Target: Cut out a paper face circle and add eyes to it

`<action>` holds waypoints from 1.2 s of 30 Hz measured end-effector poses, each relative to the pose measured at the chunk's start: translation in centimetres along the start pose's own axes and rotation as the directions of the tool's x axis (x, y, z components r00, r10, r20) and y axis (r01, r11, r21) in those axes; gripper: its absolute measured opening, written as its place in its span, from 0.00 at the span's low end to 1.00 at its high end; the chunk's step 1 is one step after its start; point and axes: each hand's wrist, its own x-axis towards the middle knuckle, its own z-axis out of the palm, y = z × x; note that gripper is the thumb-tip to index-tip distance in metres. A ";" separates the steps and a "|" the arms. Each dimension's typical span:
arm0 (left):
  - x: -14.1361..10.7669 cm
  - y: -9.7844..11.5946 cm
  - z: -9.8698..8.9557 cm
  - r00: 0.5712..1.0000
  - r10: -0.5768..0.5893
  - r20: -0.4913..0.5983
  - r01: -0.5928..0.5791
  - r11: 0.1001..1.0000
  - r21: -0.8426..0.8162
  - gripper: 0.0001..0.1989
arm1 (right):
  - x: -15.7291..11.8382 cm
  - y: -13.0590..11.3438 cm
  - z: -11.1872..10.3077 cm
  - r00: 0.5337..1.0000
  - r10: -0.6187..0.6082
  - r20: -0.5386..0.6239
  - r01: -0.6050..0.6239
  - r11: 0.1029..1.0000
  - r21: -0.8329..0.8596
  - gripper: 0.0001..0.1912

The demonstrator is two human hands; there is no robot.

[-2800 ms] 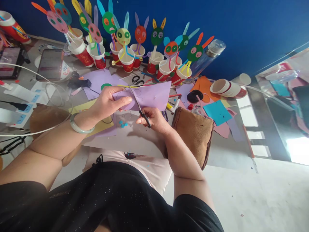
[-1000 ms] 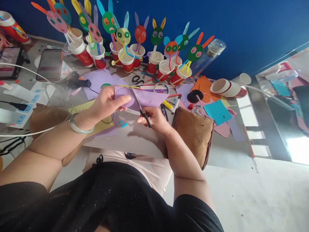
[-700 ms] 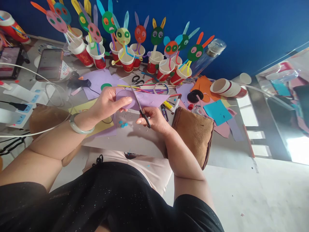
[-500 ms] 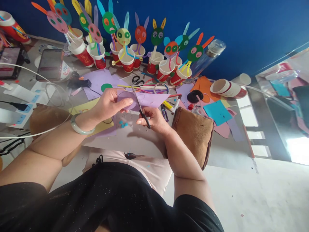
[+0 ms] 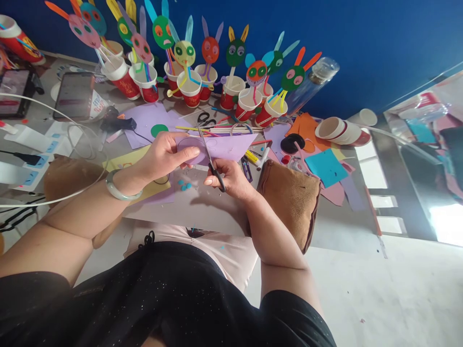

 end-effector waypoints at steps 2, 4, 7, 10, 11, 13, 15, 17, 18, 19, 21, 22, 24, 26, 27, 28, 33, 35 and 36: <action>0.0 -0.1 0.0 1.000 0.014 0.001 -0.014 1.000 0.006 0.13 | 0.0 -0.1 0.0 1.000 -0.001 -0.004 0.001 1.000 -0.006 0.39; 0.0 -0.2 0.0 1.000 0.023 0.000 -0.023 1.000 0.012 0.14 | 0.0 -0.3 0.1 1.000 -0.006 -0.002 0.006 1.000 -0.017 0.40; 0.0 -0.1 -0.1 1.000 0.027 0.003 -0.027 0.999 0.017 0.16 | 0.0 -0.6 0.1 1.000 -0.004 -0.006 0.004 1.000 -0.025 0.40; -0.1 0.1 -0.2 1.000 0.021 0.011 -0.021 1.000 0.023 0.16 | 0.1 -0.8 0.1 1.000 -0.001 -0.009 0.001 0.999 -0.033 0.41; -0.1 0.2 -0.2 1.000 0.018 0.013 -0.019 1.000 0.024 0.16 | 0.1 -0.9 0.1 1.000 -0.004 -0.009 0.003 0.999 -0.037 0.41; -0.1 0.3 -0.2 1.000 0.018 0.016 -0.019 1.000 0.023 0.17 | 0.1 -0.9 0.1 1.000 -0.009 -0.009 0.008 0.999 -0.046 0.40; -0.1 0.3 -0.2 0.999 0.027 0.019 -0.028 0.999 0.016 0.17 | 0.1 -1.0 0.0 1.000 -0.014 -0.015 0.013 0.999 -0.049 0.40; 0.0 0.3 -0.2 0.999 0.030 0.020 -0.030 1.000 0.007 0.17 | 0.1 -1.0 0.0 1.000 -0.019 -0.017 0.019 0.999 -0.047 0.40; 0.0 0.3 -0.2 0.999 0.027 0.020 -0.027 1.000 0.005 0.17 | 0.1 -1.0 0.0 1.000 -0.022 -0.017 0.022 0.999 -0.045 0.39; 0.0 0.3 -0.2 1.000 0.023 0.020 -0.023 1.000 0.005 0.16 | 0.1 -1.1 0.0 1.000 -0.026 -0.016 0.025 0.999 -0.044 0.39; 0.0 0.2 -0.2 1.000 0.011 0.015 -0.012 1.000 0.014 0.16 | 0.1 -1.1 0.0 0.999 -0.034 -0.015 0.033 0.998 -0.047 0.39; -0.1 0.2 -0.2 1.000 0.004 0.010 -0.004 1.000 0.022 0.15 | 0.1 -1.1 0.0 0.999 -0.038 -0.015 0.038 0.998 -0.052 0.39; -0.1 0.0 -0.3 1.000 -0.009 -0.006 0.009 0.999 0.037 0.14 | 0.1 -1.1 -0.1 0.999 -0.045 -0.019 0.043 0.997 -0.061 0.39; -0.1 -0.1 -0.4 1.000 -0.015 -0.017 0.016 0.999 0.043 0.14 | 0.1 -1.0 -0.1 0.999 -0.046 -0.021 0.044 0.997 -0.062 0.39; -0.1 -0.2 -0.4 1.000 -0.014 -0.019 0.015 0.999 0.043 0.14 | 0.1 -1.0 -0.1 0.999 -0.044 -0.020 0.043 0.997 -0.060 0.39; -0.1 -0.2 -0.4 1.000 -0.012 -0.018 0.013 0.999 0.041 0.14 | 0.0 -1.0 -0.1 0.999 -0.042 -0.018 0.041 0.998 -0.057 0.39; -0.1 -0.1 -0.4 1.000 -0.008 -0.025 0.009 0.999 0.038 0.14 | 0.0 -1.2 -0.1 0.999 -0.029 -0.022 0.028 0.998 -0.058 0.38; -0.1 0.0 -0.4 1.000 -0.014 -0.026 0.015 0.999 0.040 0.14 | 0.0 -1.2 -0.1 0.999 -0.026 -0.022 0.024 0.998 -0.056 0.38; -0.1 0.0 -0.5 1.000 -0.015 -0.026 0.017 0.999 0.042 0.14 | 0.0 -1.2 -0.1 0.999 -0.026 -0.020 0.025 0.998 -0.055 0.38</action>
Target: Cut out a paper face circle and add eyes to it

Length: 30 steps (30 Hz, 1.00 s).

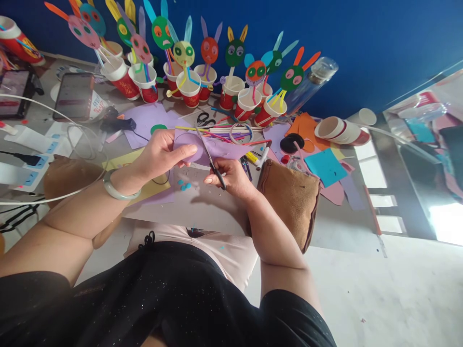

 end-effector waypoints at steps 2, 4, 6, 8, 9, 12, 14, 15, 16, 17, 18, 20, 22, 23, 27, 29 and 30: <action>0.0 0.0 0.0 1.000 0.001 -0.001 -0.001 1.000 0.002 0.14 | 0.0 0.0 -0.1 1.000 -0.008 0.000 0.008 1.000 0.000 0.38; 0.0 0.1 -0.1 1.000 0.007 -0.005 -0.007 1.000 0.001 0.15 | 0.0 -0.1 -0.1 1.000 -0.013 0.003 0.013 1.000 -0.004 0.38; 0.0 0.1 -0.1 1.000 0.013 -0.009 -0.013 1.000 -0.003 0.16 | 0.0 -0.1 -0.1 1.000 -0.005 0.005 0.005 1.000 -0.004 0.38; -0.1 0.2 -0.2 1.000 0.019 -0.017 -0.019 1.000 -0.010 0.18 | 0.0 -0.1 -0.1 1.000 0.012 0.004 -0.012 1.000 -0.002 0.38; -0.1 0.2 -0.2 1.000 0.020 -0.022 -0.021 1.000 -0.013 0.18 | 0.0 -0.2 -0.1 1.000 0.019 0.001 -0.019 1.000 0.000 0.38; -0.1 0.3 -0.1 0.999 0.016 -0.031 -0.017 1.000 -0.022 0.20 | -0.1 -0.1 -0.1 0.999 0.038 0.000 -0.038 0.999 -0.001 0.39; -0.1 0.4 -0.1 0.999 0.004 -0.033 -0.005 1.000 -0.026 0.20 | -0.1 -0.1 -0.1 0.999 0.043 0.004 -0.043 0.999 -0.007 0.39; -0.1 0.4 -0.1 0.999 -0.001 -0.032 0.000 1.000 -0.026 0.20 | -0.1 0.0 -0.1 0.999 0.043 0.006 -0.043 0.999 -0.011 0.39; 0.0 0.4 -0.1 1.000 -0.002 -0.029 0.002 1.000 -0.024 0.19 | -0.1 0.1 -0.1 0.999 0.041 0.008 -0.041 0.999 -0.016 0.39; 0.0 0.3 -0.1 1.000 -0.002 -0.025 0.001 1.000 -0.020 0.19 | -0.1 0.1 -0.1 0.999 0.038 0.008 -0.038 0.999 -0.022 0.39; 0.0 0.3 -0.1 1.000 0.001 -0.022 -0.002 1.000 -0.014 0.18 | -0.1 0.2 -0.2 0.999 0.036 0.008 -0.036 0.999 -0.028 0.39; -0.1 0.2 -0.1 1.000 0.013 -0.012 -0.013 1.000 0.004 0.17 | 0.0 0.2 -0.2 0.999 0.033 0.004 -0.033 0.999 -0.039 0.39; -0.1 0.1 -0.1 1.000 0.020 -0.007 -0.020 1.000 0.020 0.16 | 0.0 0.3 -0.2 1.000 0.030 0.000 -0.030 0.999 -0.036 0.39; -0.1 0.1 -0.1 1.000 0.021 -0.005 -0.021 0.999 0.024 0.15 | 0.0 0.3 -0.2 1.000 0.027 -0.001 -0.027 0.999 -0.031 0.39; -0.1 0.3 -0.1 1.000 0.013 -0.002 -0.013 0.999 0.031 0.14 | 0.0 0.2 -0.2 1.000 0.023 0.000 -0.023 1.000 -0.013 0.38; -0.1 0.3 -0.1 1.000 0.016 -0.006 -0.016 0.999 0.029 0.14 | -0.1 0.2 -0.2 1.000 0.029 0.006 -0.029 1.000 -0.011 0.38; -0.1 0.4 -0.1 1.000 0.018 -0.010 -0.018 0.999 0.030 0.14 | -0.1 0.2 -0.2 0.999 0.031 0.009 -0.031 0.999 -0.009 0.38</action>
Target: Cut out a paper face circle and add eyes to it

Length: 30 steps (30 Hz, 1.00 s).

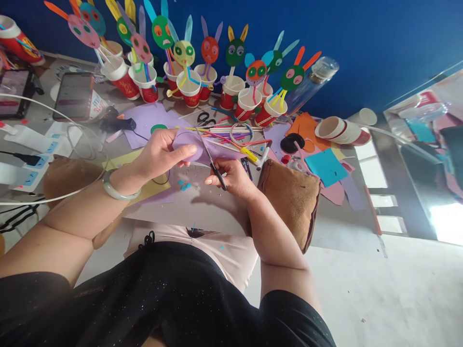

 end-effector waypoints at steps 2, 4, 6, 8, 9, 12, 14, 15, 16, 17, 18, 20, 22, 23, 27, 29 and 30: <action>0.0 0.0 0.0 1.000 0.000 -0.008 0.000 1.000 0.005 0.15 | -0.1 0.0 0.0 1.000 -0.002 0.005 0.002 1.000 0.002 0.38; 0.0 0.0 0.0 1.000 -0.004 -0.014 0.004 1.000 0.004 0.15 | -0.1 -0.1 0.0 1.000 -0.003 0.007 0.003 1.000 0.007 0.38; 0.0 0.0 0.0 1.000 -0.006 -0.010 0.006 1.000 -0.005 0.14 | -0.1 -0.1 0.0 1.000 -0.002 0.010 0.002 1.000 0.012 0.38; 0.0 0.0 -0.1 1.000 -0.005 -0.004 0.005 1.000 -0.011 0.15 | -0.1 -0.1 0.0 1.000 -0.001 0.011 0.001 1.000 0.015 0.37; 0.0 0.0 -0.1 1.000 -0.003 -0.003 0.003 1.000 -0.012 0.15 | -0.1 -0.1 0.0 1.000 -0.003 0.012 0.003 1.000 0.015 0.37; 0.0 0.0 -0.1 1.000 0.003 -0.013 -0.003 1.000 -0.007 0.15 | -0.1 -0.1 0.0 1.000 -0.012 0.016 0.012 1.000 0.019 0.37; 0.0 0.0 -0.1 1.000 -0.002 -0.018 0.002 1.000 -0.008 0.14 | -0.1 -0.1 0.0 1.000 -0.015 0.019 0.015 1.000 0.024 0.37; 0.0 0.0 -0.1 1.000 -0.006 -0.021 0.006 1.000 -0.008 0.14 | -0.1 -0.1 0.0 1.000 -0.014 0.018 0.014 1.000 0.026 0.37; 0.0 0.1 -0.1 1.000 -0.008 -0.025 0.008 1.000 -0.009 0.13 | -0.1 -0.1 0.0 1.000 -0.014 0.018 0.013 1.000 0.027 0.37; 0.0 0.1 -0.1 1.000 -0.009 -0.030 0.009 1.000 -0.009 0.13 | -0.1 -0.1 0.0 1.000 -0.014 0.018 0.014 1.000 0.027 0.37; 0.0 0.1 -0.1 0.999 -0.011 -0.035 0.010 1.000 -0.006 0.13 | -0.1 0.0 0.0 1.000 -0.016 0.019 0.016 1.000 0.026 0.37; 0.0 0.2 -0.1 0.999 -0.014 -0.044 0.014 1.000 0.001 0.13 | -0.1 0.0 0.0 1.000 -0.018 0.019 0.017 1.000 0.024 0.38; 0.0 0.2 0.0 0.999 -0.010 -0.050 0.010 1.000 -0.001 0.13 | -0.1 0.1 0.0 1.000 -0.015 0.019 0.015 1.000 0.021 0.38; 0.0 0.2 0.0 0.999 -0.007 -0.050 0.007 1.000 -0.004 0.14 | 0.0 0.1 0.0 1.000 -0.014 0.018 0.013 1.000 0.020 0.38; 0.0 0.1 0.0 0.999 0.003 -0.047 -0.003 1.000 -0.002 0.15 | 0.0 0.2 0.0 0.999 -0.028 0.018 0.028 1.000 0.006 0.38; 0.0 0.1 -0.1 0.999 -0.002 -0.043 0.003 1.000 0.004 0.14 | 0.1 0.2 0.0 0.999 -0.035 0.018 0.035 0.999 -0.003 0.38; 0.0 0.0 -0.1 0.999 -0.004 -0.039 0.005 1.000 0.004 0.14 | 0.1 0.2 0.0 0.999 -0.037 0.019 0.037 0.999 -0.005 0.38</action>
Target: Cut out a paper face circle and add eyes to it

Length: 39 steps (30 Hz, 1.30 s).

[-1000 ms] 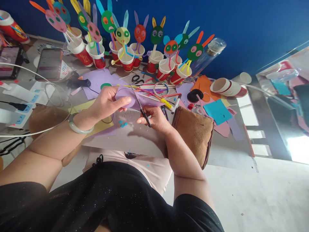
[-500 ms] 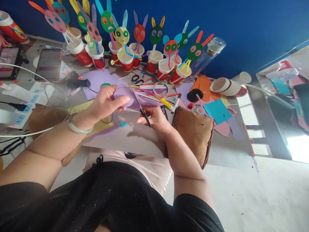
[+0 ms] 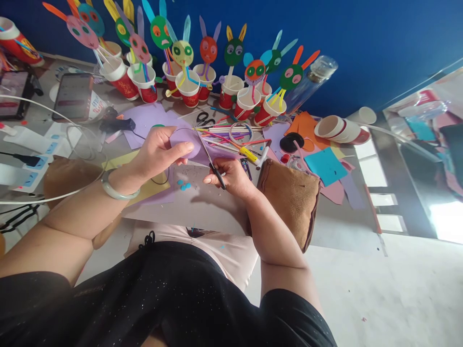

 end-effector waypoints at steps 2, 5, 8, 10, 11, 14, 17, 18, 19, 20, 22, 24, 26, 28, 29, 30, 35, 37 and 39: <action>0.0 -0.1 0.0 1.000 0.002 0.015 -0.002 1.000 -0.002 0.14 | 0.1 0.1 0.0 1.000 -0.005 0.002 0.005 1.000 0.006 0.38; 0.0 -0.2 0.0 0.999 0.011 0.033 -0.011 1.000 -0.002 0.14 | 0.2 0.3 0.1 1.000 -0.011 0.009 0.011 1.000 0.016 0.37; 0.0 -0.3 0.1 0.999 0.010 0.039 -0.010 1.000 -0.003 0.13 | 0.2 0.4 0.0 1.000 -0.014 0.011 0.013 1.000 0.010 0.37; 0.0 -0.3 0.1 0.999 0.008 0.040 -0.007 1.000 -0.007 0.12 | 0.2 0.4 0.0 1.000 -0.016 0.012 0.016 1.000 0.006 0.37; 0.0 -0.3 0.1 0.999 0.007 0.040 -0.007 1.000 -0.010 0.12 | 0.2 0.4 0.0 1.000 -0.016 0.013 0.016 1.000 0.005 0.37; 0.0 -0.3 0.1 0.999 0.004 0.041 -0.003 1.000 -0.023 0.12 | 0.1 0.2 0.0 1.000 -0.011 0.008 0.011 1.000 0.007 0.37; 0.1 -0.3 0.1 0.999 0.008 0.045 -0.006 1.000 -0.029 0.12 | 0.0 0.0 0.1 1.000 -0.005 -0.003 0.005 1.000 0.011 0.38; 0.1 -0.4 0.0 0.999 0.012 0.045 -0.011 1.000 -0.028 0.13 | -0.1 -0.1 0.1 1.000 -0.007 -0.006 0.007 1.000 0.010 0.38; 0.1 -0.4 0.0 0.999 0.017 0.043 -0.015 1.000 -0.026 0.13 | -0.1 -0.1 0.2 1.000 -0.010 -0.009 0.010 1.000 0.010 0.38; 0.1 -0.4 0.0 0.999 0.020 0.042 -0.019 1.000 -0.023 0.14 | -0.1 -0.1 0.2 1.000 -0.013 -0.010 0.013 1.000 0.009 0.38; 0.1 -0.4 -0.1 0.999 0.021 0.040 -0.020 1.000 -0.017 0.14 | -0.1 -0.1 0.2 1.000 -0.015 -0.009 0.015 1.000 0.011 0.38; 0.1 -0.4 -0.1 0.999 0.018 0.040 -0.017 1.000 -0.008 0.14 | -0.1 -0.1 0.2 1.000 -0.011 -0.007 0.011 1.000 0.012 0.38; 0.1 -0.2 -0.1 0.999 0.018 0.034 -0.018 1.000 -0.006 0.13 | -0.1 -0.1 0.2 1.000 -0.008 -0.005 0.008 1.000 0.015 0.38; 0.1 0.0 0.0 0.999 0.019 0.027 -0.019 1.000 -0.019 0.13 | -0.2 -0.1 0.2 1.000 -0.004 -0.003 0.004 1.000 0.016 0.39; 0.1 0.1 0.0 0.999 0.020 0.025 -0.019 0.999 -0.028 0.13 | -0.2 -0.1 0.2 1.000 -0.003 -0.002 0.003 1.000 0.016 0.39; 0.1 0.1 0.0 0.999 0.020 0.024 -0.019 0.999 -0.038 0.13 | -0.2 -0.1 0.2 1.000 -0.001 -0.001 0.001 1.000 0.015 0.39; 0.0 0.2 0.1 1.000 0.012 0.000 -0.012 0.998 -0.060 0.15 | -0.2 -0.4 0.2 1.000 0.009 -0.006 -0.009 1.000 0.005 0.39; 0.0 0.2 0.2 1.000 0.010 -0.016 -0.011 0.998 -0.067 0.17 | -0.2 -0.5 0.2 1.000 0.023 -0.009 -0.022 1.000 0.005 0.39; 0.0 0.2 0.2 1.000 0.011 -0.019 -0.012 0.998 -0.067 0.18 | -0.2 -0.5 0.2 0.999 0.030 -0.020 -0.030 1.000 0.004 0.39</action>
